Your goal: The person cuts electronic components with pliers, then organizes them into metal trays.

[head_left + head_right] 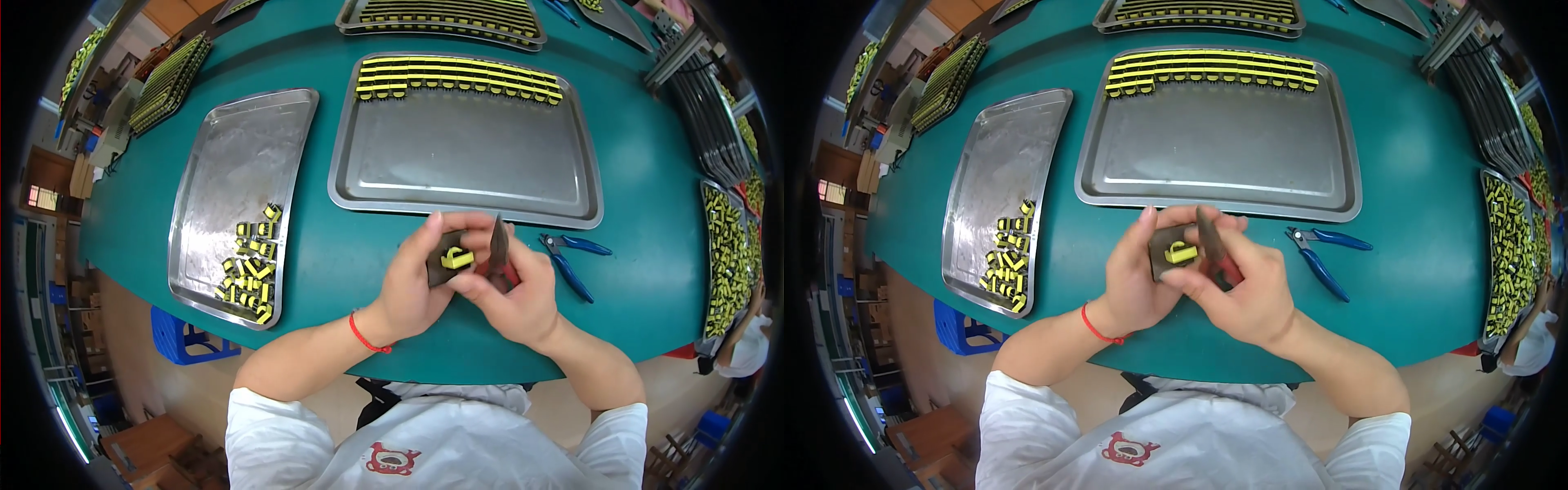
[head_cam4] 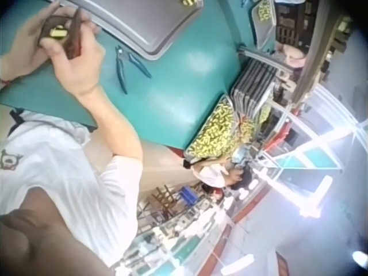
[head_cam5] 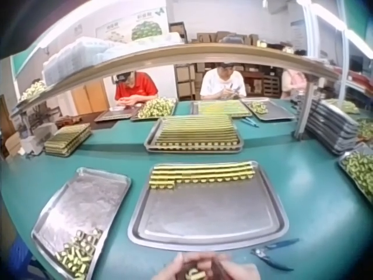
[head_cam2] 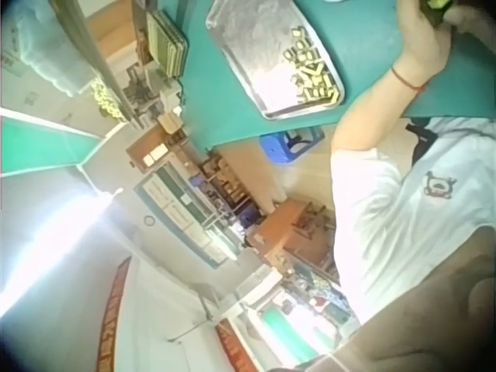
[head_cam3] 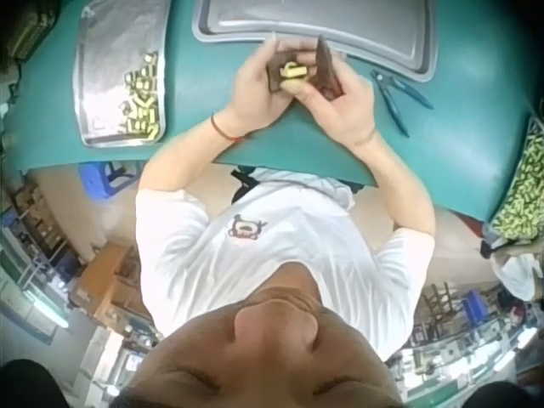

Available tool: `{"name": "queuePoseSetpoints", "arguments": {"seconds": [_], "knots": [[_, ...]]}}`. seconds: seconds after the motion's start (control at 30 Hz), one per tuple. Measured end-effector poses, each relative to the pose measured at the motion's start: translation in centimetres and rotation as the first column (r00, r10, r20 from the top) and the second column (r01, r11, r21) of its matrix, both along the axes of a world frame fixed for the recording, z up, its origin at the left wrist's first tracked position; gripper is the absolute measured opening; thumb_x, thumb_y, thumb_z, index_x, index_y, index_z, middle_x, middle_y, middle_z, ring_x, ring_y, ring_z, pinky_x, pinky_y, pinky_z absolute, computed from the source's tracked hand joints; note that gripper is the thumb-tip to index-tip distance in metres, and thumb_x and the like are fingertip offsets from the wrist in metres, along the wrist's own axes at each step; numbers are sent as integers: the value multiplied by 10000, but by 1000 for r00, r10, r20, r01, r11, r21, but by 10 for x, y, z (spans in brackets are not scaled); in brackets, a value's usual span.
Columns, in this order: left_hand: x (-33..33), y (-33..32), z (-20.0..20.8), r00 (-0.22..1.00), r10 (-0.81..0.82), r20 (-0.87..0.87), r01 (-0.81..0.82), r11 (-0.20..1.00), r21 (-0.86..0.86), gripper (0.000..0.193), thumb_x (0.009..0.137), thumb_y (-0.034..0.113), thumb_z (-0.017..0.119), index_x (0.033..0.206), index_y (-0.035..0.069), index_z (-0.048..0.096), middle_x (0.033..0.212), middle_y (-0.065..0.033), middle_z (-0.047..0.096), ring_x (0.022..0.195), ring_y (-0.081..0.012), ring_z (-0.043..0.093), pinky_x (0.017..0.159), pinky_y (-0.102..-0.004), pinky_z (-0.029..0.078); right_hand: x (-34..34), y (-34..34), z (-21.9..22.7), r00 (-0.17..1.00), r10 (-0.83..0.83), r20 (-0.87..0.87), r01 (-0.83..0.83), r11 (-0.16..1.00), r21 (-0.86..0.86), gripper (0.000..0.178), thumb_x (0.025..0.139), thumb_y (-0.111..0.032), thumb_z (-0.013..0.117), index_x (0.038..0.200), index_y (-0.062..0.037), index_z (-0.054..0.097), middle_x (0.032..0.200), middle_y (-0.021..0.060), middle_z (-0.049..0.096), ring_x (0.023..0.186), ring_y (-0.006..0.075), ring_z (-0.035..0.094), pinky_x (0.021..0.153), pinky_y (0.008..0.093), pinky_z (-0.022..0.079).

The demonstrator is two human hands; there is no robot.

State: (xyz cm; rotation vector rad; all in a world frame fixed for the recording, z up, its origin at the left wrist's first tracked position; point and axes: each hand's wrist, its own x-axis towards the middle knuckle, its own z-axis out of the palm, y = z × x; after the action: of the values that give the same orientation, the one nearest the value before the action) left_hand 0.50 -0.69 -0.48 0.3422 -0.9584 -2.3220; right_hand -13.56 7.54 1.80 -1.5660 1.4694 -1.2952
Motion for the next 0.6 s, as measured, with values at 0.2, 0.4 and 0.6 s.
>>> {"name": "queuePoseSetpoints", "arguments": {"seconds": [0.2,0.4,0.6], "knots": [[0,-11,4,1000,-4,-31,14,951,310,415,1002,283,508,1331,32,474,1238,-196,611,1106,-297,593,886,-388,452,-3,-2,3,954,-150,258,129,987,95,235,964,-50,598,1174,46,557,905,87,667,751,114,630,637,233,521],[0,-13,6,1000,10,21,-16,950,310,404,953,148,600,1320,38,474,1234,-185,615,1116,-292,590,903,-405,460,1,-5,1,946,-150,286,148,989,28,232,961,-30,592,1179,30,544,926,79,654,763,115,630,646,237,527],[2,-13,9,996,31,80,-54,952,301,454,921,93,618,1333,21,439,1225,-188,612,1109,-287,593,890,-411,474,-1,-1,-1,960,-134,247,119,990,75,247,959,-14,582,1196,31,531,928,82,652,786,117,629,663,242,532]]}}
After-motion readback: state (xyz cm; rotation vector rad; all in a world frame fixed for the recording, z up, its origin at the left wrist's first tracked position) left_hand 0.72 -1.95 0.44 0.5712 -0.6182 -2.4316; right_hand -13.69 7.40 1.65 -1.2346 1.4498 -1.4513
